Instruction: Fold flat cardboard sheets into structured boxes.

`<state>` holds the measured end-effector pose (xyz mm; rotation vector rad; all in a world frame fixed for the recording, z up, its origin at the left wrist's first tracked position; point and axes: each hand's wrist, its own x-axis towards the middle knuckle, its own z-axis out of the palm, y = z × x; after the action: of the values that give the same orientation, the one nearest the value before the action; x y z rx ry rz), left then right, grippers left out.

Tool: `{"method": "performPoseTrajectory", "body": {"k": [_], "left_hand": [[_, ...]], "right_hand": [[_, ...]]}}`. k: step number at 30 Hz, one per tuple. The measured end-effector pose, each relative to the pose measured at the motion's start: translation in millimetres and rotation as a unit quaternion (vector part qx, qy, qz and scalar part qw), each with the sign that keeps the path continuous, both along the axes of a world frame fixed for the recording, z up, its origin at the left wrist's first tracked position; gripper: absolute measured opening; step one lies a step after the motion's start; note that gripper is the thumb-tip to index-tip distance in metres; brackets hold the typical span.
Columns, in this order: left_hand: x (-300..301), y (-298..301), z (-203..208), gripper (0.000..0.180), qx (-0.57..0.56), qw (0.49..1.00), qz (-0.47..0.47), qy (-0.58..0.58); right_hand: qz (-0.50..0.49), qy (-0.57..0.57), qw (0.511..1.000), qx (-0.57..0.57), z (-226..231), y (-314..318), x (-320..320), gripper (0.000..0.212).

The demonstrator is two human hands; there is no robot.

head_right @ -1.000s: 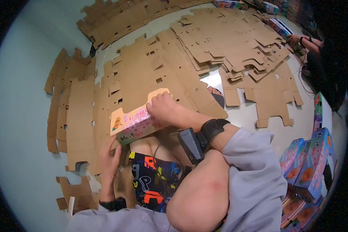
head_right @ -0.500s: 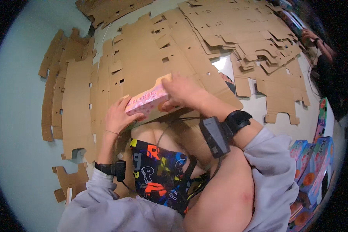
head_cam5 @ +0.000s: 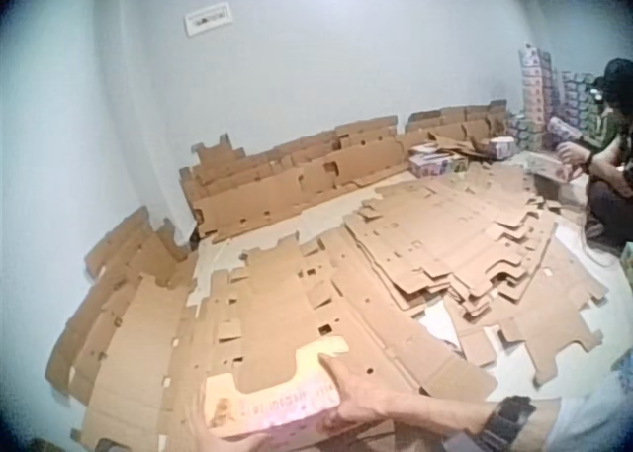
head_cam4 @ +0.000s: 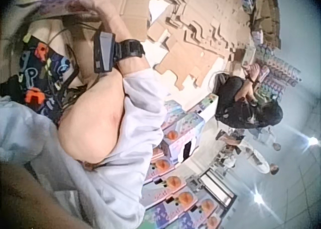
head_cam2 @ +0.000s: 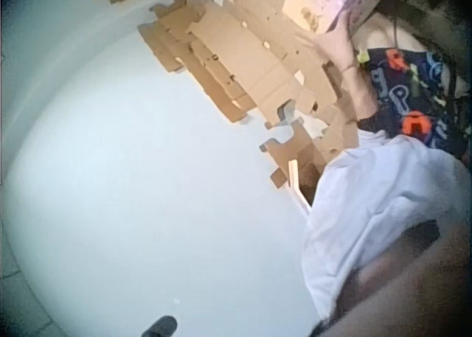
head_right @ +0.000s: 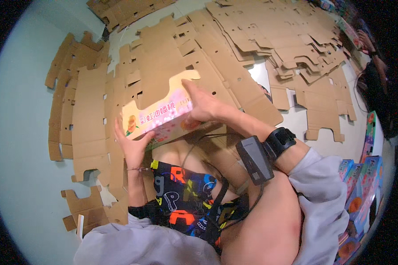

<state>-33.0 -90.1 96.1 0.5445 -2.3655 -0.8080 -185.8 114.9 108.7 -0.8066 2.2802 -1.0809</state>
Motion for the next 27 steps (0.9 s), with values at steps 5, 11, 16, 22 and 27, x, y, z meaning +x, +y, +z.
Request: {"method": "performPoseTrajectory", "body": {"k": [5,11,16,22,27], "left_hand": [[5.3,-0.8,-30.1,0.091,0.396,0.909,-0.02,0.129],[-6.5,-16.0,-48.2,0.072,0.362,0.923,-0.068,0.111],[-14.0,-29.4,-52.3,0.066,0.401,0.904,-0.107,0.105],[-22.0,-31.5,-55.2,0.067,0.439,0.888,-0.107,0.083],[-19.4,-31.9,-68.9,0.078,0.414,0.887,-0.147,0.139]], "right_hand": [[-0.007,-0.144,0.983,-0.115,-14.1,1.6,-1.5,0.113],[0.041,-0.171,0.974,-0.146,-27.8,11.0,-23.5,0.112],[0.035,-0.114,0.992,-0.038,-35.5,5.8,-28.0,0.118],[0.038,-0.084,0.994,-0.052,-41.7,9.9,-32.3,0.122],[0.04,-0.052,0.997,-0.032,-39.6,15.5,-28.8,0.119]]}}
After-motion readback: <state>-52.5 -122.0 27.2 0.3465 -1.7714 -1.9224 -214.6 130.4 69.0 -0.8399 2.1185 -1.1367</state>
